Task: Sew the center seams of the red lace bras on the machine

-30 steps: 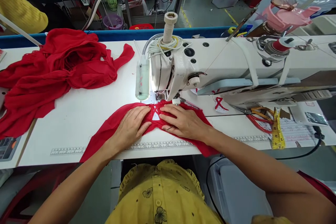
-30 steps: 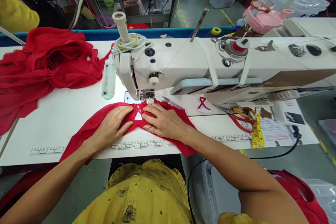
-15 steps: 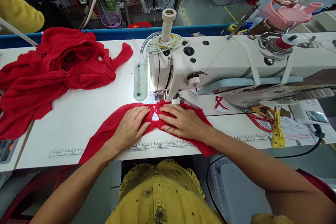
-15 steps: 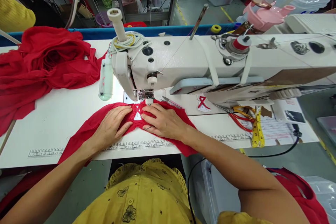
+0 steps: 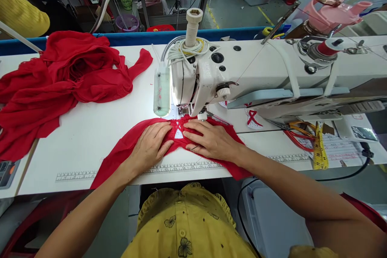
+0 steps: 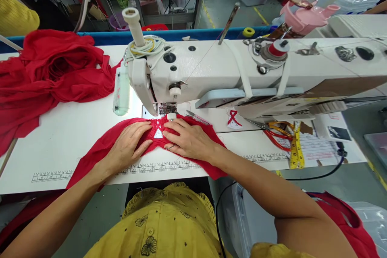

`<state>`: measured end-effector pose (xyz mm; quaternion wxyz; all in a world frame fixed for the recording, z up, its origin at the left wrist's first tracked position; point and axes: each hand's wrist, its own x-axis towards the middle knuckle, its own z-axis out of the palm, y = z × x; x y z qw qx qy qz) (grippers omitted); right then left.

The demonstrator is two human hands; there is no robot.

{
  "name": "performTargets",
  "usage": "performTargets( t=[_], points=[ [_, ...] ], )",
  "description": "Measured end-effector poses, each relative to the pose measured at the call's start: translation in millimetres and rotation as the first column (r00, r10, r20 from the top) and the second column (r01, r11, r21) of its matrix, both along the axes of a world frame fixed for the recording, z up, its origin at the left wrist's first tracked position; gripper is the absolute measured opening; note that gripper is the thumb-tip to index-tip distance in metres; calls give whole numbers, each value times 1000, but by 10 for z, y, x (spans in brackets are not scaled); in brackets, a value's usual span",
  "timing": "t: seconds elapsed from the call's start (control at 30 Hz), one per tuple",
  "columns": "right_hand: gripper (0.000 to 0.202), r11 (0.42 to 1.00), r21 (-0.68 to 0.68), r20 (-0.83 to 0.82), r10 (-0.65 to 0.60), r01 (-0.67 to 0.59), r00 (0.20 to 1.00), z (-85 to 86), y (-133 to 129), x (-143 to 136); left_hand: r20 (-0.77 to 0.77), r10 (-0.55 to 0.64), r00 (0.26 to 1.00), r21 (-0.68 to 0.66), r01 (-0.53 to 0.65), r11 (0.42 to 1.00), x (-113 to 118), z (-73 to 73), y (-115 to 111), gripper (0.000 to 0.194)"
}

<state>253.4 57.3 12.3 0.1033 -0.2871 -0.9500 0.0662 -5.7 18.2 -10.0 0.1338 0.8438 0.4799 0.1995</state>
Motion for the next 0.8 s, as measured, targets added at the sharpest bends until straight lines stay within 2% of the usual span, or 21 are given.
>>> performTargets(
  t=[0.8],
  points=[
    [38,1000,-3,-13,3,-3,1000,-16,-2,5,-16,-5,1000,24,5,1000,-8,-22,6,38]
  ],
)
